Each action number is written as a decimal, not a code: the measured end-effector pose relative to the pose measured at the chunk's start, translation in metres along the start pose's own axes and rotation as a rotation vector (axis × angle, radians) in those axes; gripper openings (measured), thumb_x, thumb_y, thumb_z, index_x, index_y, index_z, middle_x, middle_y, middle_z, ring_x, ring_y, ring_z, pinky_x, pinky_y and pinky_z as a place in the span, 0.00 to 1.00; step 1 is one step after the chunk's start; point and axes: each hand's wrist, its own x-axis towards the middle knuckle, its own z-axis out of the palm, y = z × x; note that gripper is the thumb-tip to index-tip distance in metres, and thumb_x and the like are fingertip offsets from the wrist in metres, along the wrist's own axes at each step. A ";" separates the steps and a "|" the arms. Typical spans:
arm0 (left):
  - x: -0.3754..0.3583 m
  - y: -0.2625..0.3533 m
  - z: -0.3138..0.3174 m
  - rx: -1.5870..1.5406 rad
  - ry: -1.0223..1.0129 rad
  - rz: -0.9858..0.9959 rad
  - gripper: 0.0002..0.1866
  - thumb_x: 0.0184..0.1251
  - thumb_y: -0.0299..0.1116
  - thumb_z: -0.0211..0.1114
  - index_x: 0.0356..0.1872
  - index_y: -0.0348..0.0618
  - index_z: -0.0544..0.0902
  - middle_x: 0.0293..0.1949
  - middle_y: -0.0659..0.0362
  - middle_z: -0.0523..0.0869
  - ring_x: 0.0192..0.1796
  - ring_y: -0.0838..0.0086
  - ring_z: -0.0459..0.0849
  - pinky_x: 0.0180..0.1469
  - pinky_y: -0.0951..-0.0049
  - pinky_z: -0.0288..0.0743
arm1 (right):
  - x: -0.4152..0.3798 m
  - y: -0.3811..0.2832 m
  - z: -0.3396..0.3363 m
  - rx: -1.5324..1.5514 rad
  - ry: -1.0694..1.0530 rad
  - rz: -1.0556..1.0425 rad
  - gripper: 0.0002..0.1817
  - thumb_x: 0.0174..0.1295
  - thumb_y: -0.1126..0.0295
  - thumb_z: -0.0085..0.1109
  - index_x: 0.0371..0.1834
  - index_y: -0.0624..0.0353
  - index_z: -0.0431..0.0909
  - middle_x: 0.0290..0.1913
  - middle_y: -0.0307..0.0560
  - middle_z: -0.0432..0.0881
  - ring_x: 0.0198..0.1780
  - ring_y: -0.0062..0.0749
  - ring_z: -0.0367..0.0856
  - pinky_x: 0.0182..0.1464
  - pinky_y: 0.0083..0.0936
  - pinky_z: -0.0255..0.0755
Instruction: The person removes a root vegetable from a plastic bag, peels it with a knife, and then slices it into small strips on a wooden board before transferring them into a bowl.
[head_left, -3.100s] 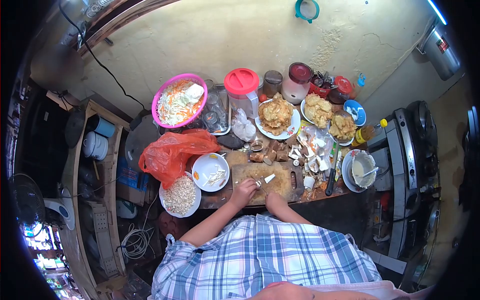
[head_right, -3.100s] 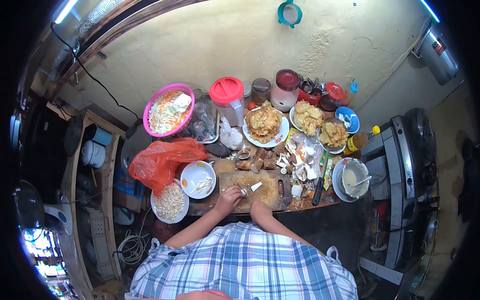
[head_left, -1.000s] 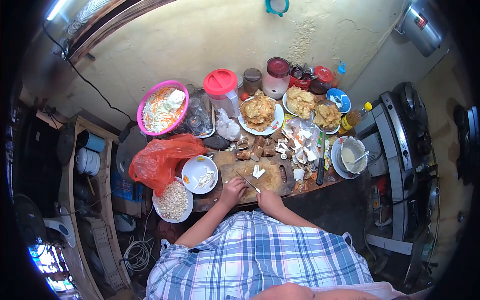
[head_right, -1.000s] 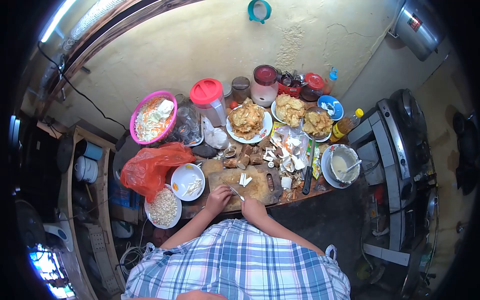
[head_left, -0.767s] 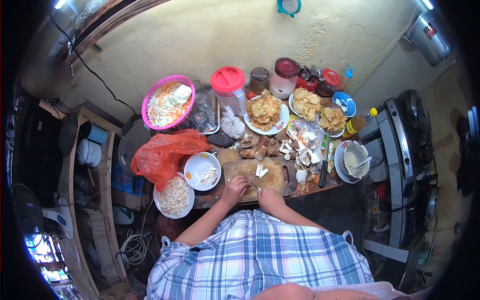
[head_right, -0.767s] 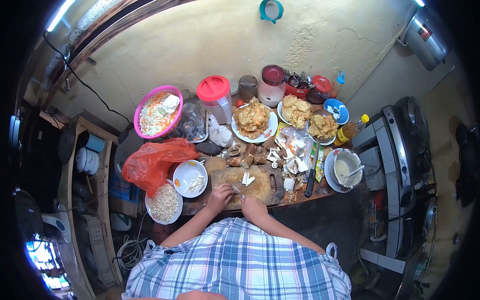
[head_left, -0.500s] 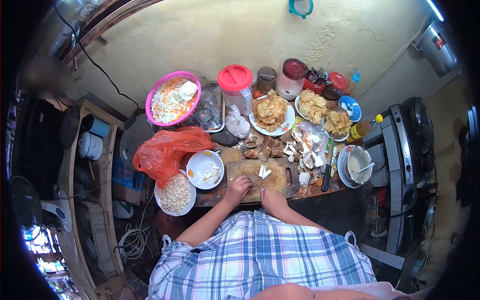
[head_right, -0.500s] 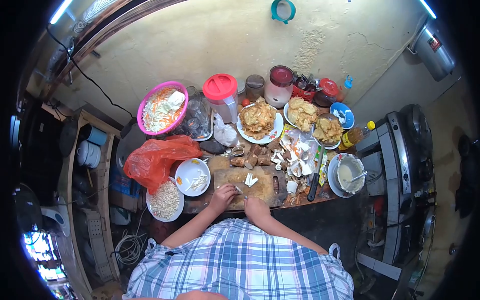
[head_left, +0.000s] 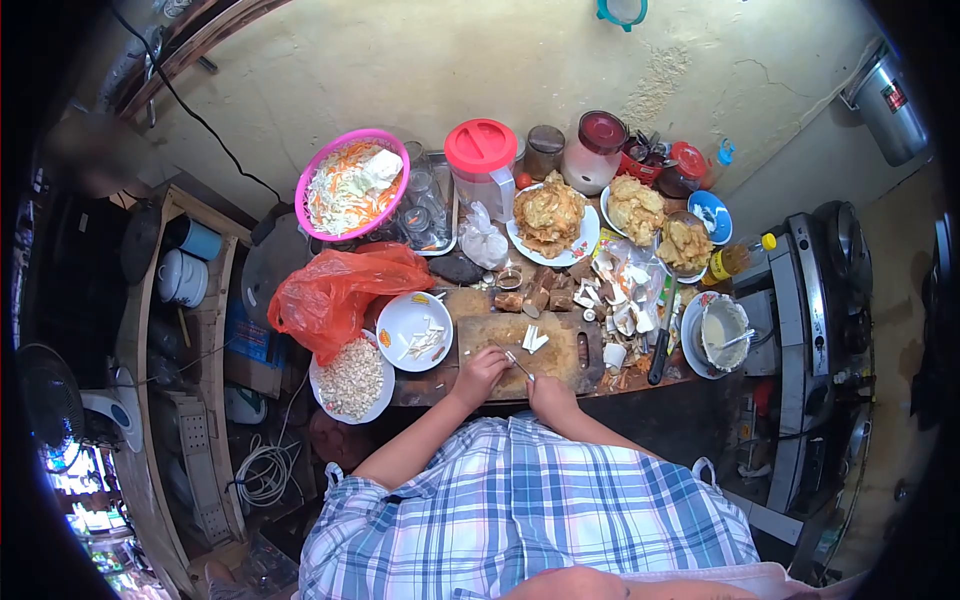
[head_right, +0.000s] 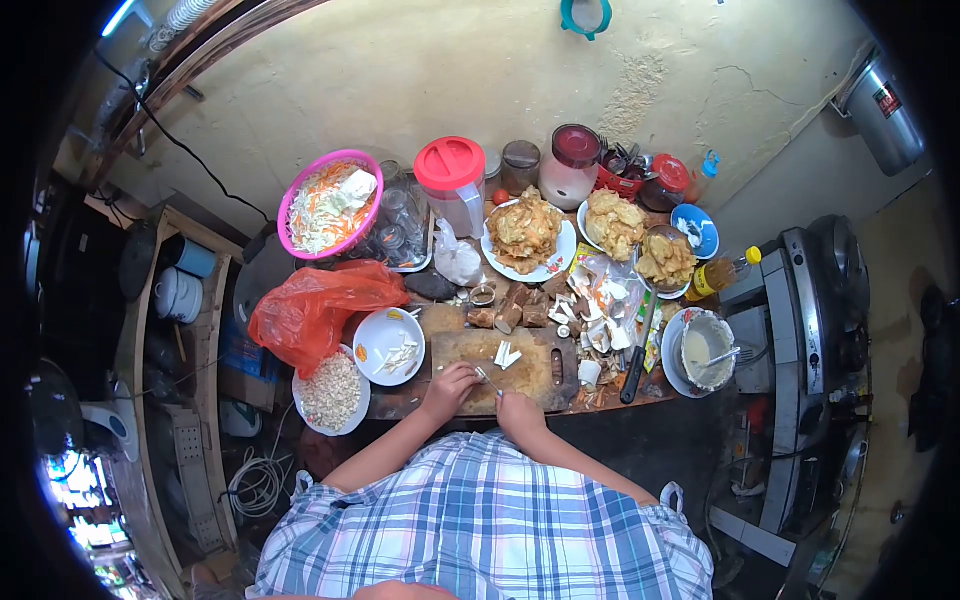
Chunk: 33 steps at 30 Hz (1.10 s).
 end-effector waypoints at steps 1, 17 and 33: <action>-0.001 0.001 0.000 0.005 -0.005 -0.001 0.09 0.47 0.21 0.65 0.33 0.36 0.83 0.36 0.53 0.84 0.44 0.60 0.82 0.47 0.66 0.78 | -0.001 0.004 0.004 0.004 0.018 -0.024 0.17 0.66 0.60 0.48 0.36 0.66 0.75 0.29 0.65 0.81 0.34 0.60 0.82 0.37 0.49 0.75; -0.005 -0.001 0.004 0.045 0.007 0.005 0.08 0.46 0.22 0.65 0.31 0.37 0.83 0.35 0.54 0.83 0.45 0.61 0.82 0.48 0.65 0.77 | 0.001 0.021 0.033 0.041 0.090 -0.048 0.15 0.65 0.61 0.50 0.36 0.66 0.71 0.28 0.66 0.80 0.32 0.63 0.81 0.35 0.52 0.74; -0.011 0.003 0.000 0.058 0.012 0.007 0.07 0.46 0.22 0.66 0.31 0.38 0.83 0.35 0.54 0.83 0.43 0.61 0.82 0.46 0.65 0.78 | 0.003 0.033 0.058 -0.108 0.146 0.023 0.15 0.64 0.60 0.52 0.41 0.63 0.69 0.28 0.61 0.82 0.33 0.56 0.84 0.34 0.48 0.77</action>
